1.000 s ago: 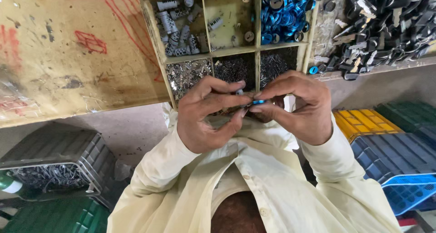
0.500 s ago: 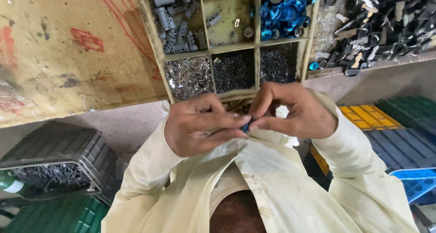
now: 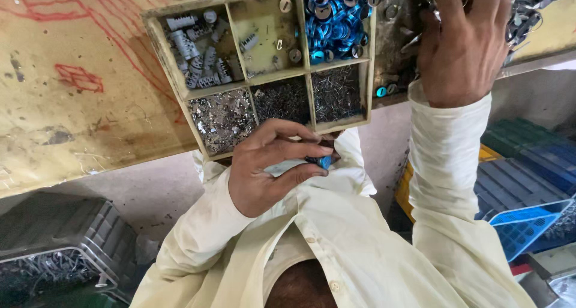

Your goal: The person assembles small lock components by hand, inserting a key into a lock cylinder, adding a blue plastic cap, and attaching a metal shackle. The person repeats this process multiple times, handling each component individually and placing the finished locks on the work surface.

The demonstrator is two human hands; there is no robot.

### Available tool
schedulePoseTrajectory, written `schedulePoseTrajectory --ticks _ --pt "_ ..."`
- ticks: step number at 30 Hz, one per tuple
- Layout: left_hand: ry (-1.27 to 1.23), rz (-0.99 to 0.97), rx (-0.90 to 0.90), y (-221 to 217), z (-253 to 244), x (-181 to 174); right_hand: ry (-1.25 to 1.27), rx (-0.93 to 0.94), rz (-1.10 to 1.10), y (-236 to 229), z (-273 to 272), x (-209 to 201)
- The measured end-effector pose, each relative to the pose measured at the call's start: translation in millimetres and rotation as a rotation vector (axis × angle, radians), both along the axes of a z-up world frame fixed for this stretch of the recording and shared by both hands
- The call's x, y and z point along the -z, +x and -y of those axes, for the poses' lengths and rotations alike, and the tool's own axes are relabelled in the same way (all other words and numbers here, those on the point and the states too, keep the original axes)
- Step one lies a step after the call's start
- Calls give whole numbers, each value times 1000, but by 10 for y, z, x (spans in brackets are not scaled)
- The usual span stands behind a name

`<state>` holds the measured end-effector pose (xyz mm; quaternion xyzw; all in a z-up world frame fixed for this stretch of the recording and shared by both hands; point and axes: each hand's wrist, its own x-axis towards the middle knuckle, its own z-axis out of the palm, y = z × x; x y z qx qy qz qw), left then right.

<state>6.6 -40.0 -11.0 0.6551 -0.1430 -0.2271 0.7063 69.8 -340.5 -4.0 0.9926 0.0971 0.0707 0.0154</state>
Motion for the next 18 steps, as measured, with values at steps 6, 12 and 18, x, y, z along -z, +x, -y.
schedulePoseTrajectory --ticks 6,12,18 --pt "8 -112 -33 78 -19 5 471 17 -186 -102 236 -149" --pt "-163 -239 -21 84 24 16 390 63 -159 -271 4 -98" --pt "-62 -176 14 98 0 -12 334 52 -331 -219 -279 -253"
